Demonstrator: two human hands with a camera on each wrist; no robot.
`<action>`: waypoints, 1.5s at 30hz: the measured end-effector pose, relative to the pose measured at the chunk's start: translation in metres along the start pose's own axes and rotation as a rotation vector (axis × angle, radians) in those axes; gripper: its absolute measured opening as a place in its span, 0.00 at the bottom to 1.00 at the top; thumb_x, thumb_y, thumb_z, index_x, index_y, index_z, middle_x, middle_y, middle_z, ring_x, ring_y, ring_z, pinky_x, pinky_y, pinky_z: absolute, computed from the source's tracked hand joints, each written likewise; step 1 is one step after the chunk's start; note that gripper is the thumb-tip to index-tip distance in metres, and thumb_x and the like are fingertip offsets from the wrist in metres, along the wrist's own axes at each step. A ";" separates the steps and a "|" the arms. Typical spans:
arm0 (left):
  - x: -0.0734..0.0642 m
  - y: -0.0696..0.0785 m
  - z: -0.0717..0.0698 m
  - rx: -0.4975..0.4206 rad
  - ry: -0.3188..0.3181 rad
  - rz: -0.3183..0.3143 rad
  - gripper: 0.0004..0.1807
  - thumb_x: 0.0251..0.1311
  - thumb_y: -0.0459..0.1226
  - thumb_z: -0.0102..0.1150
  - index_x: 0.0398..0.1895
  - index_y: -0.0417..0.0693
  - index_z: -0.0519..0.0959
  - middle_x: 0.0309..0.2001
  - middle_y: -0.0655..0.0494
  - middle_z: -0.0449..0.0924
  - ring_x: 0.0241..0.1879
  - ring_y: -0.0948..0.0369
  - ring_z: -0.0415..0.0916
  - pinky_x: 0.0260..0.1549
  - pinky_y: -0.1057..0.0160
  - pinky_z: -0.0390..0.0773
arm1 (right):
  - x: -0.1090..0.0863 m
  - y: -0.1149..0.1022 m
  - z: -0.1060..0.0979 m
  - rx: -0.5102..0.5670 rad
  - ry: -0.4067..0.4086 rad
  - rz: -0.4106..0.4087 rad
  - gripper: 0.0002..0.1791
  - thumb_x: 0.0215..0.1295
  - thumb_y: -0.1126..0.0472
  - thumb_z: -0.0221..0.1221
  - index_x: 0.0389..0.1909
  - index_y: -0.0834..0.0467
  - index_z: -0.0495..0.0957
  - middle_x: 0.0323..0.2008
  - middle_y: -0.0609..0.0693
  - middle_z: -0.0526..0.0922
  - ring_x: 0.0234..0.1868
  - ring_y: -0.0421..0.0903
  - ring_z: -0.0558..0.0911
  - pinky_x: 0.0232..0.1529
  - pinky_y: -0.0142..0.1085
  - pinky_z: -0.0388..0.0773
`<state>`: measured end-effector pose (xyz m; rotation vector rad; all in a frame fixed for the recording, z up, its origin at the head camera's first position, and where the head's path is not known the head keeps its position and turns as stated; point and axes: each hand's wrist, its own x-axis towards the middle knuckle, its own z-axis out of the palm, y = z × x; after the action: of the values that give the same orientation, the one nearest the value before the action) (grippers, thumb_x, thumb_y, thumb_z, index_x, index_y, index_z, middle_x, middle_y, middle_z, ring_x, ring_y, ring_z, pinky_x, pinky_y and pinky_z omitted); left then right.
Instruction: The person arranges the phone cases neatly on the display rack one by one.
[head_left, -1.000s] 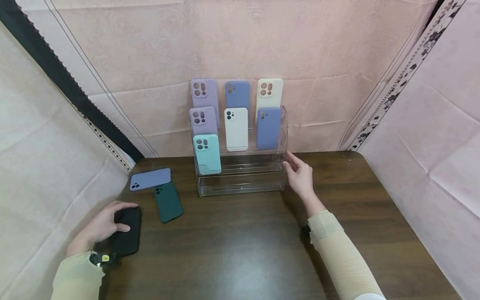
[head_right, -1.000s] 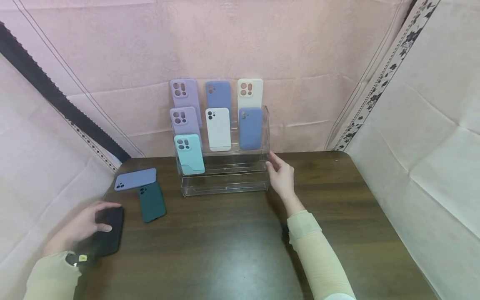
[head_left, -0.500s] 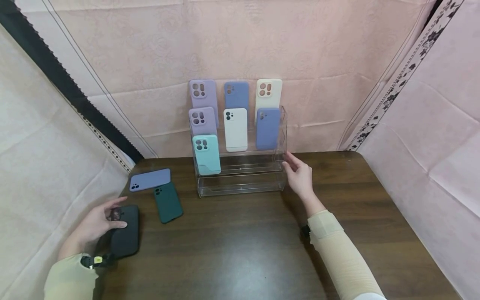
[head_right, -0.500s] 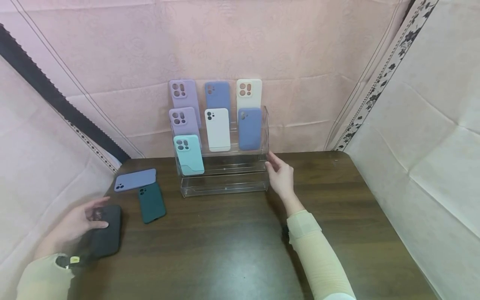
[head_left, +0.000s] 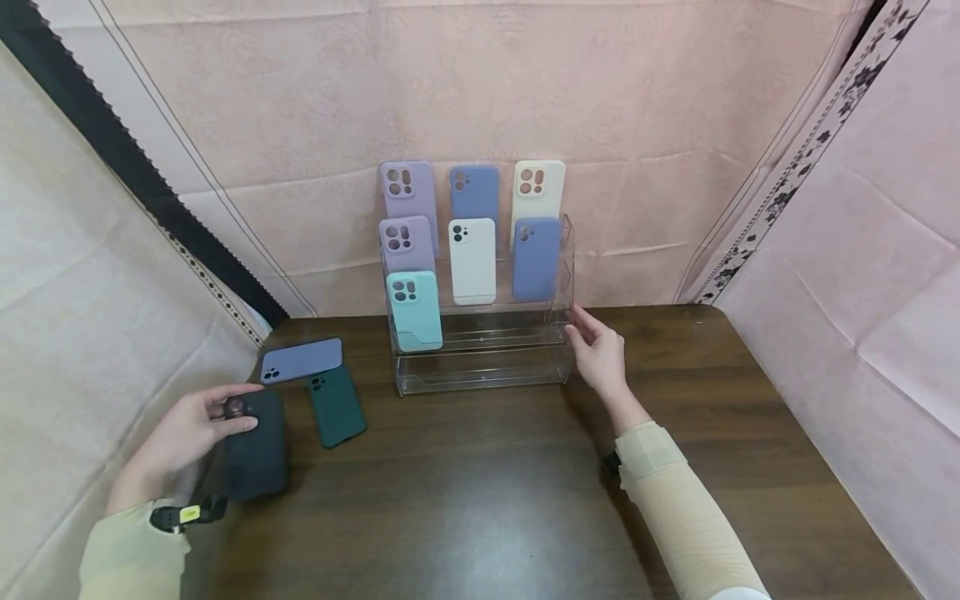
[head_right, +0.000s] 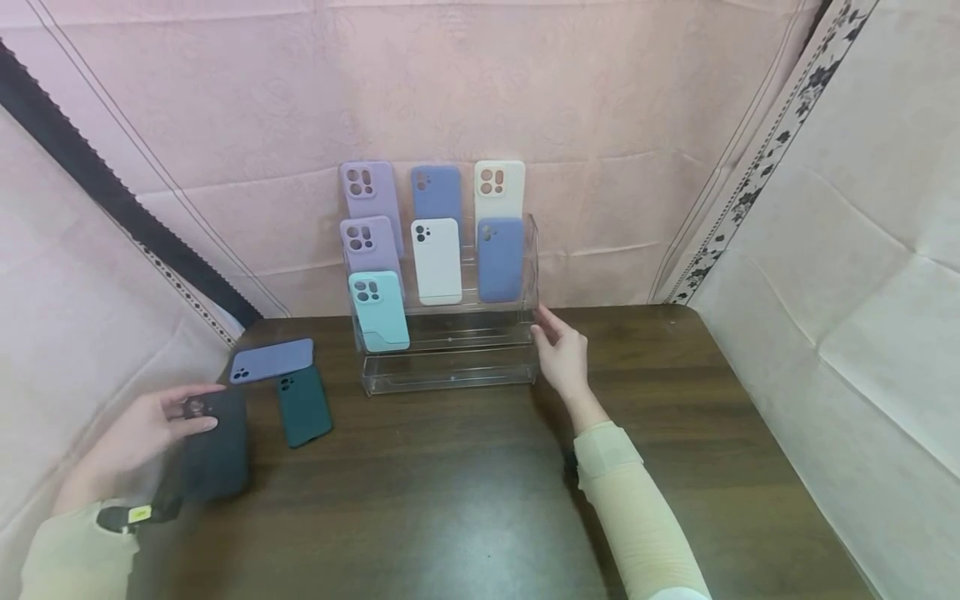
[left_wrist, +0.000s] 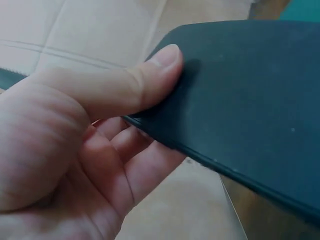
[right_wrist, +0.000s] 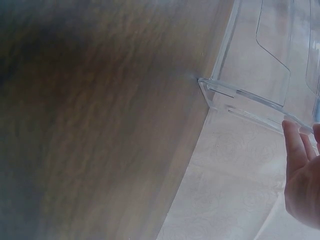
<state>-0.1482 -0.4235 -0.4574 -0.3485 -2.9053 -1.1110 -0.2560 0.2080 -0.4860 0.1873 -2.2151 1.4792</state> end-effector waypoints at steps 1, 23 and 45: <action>0.002 0.004 0.000 -0.006 0.005 0.000 0.26 0.65 0.36 0.77 0.66 0.45 0.82 0.38 0.52 0.85 0.33 0.64 0.82 0.31 0.70 0.80 | 0.000 0.000 0.000 0.001 -0.002 0.001 0.23 0.75 0.69 0.65 0.68 0.62 0.81 0.58 0.60 0.87 0.58 0.57 0.88 0.48 0.19 0.80; 0.078 0.127 0.046 -0.137 0.049 0.141 0.27 0.66 0.40 0.76 0.68 0.57 0.82 0.45 0.53 0.86 0.40 0.56 0.85 0.35 0.65 0.84 | -0.002 0.000 -0.002 -0.027 -0.006 -0.008 0.23 0.75 0.68 0.65 0.69 0.62 0.80 0.59 0.60 0.87 0.58 0.56 0.87 0.50 0.20 0.80; 0.175 0.236 0.121 -0.293 0.215 0.347 0.25 0.66 0.34 0.75 0.66 0.53 0.84 0.50 0.52 0.84 0.45 0.55 0.79 0.42 0.53 0.81 | -0.001 0.001 0.001 0.000 0.000 0.002 0.23 0.75 0.68 0.66 0.69 0.61 0.80 0.59 0.59 0.87 0.59 0.56 0.87 0.50 0.21 0.81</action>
<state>-0.2608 -0.1378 -0.3768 -0.6623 -2.3790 -1.4062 -0.2561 0.2075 -0.4871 0.1858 -2.2164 1.4797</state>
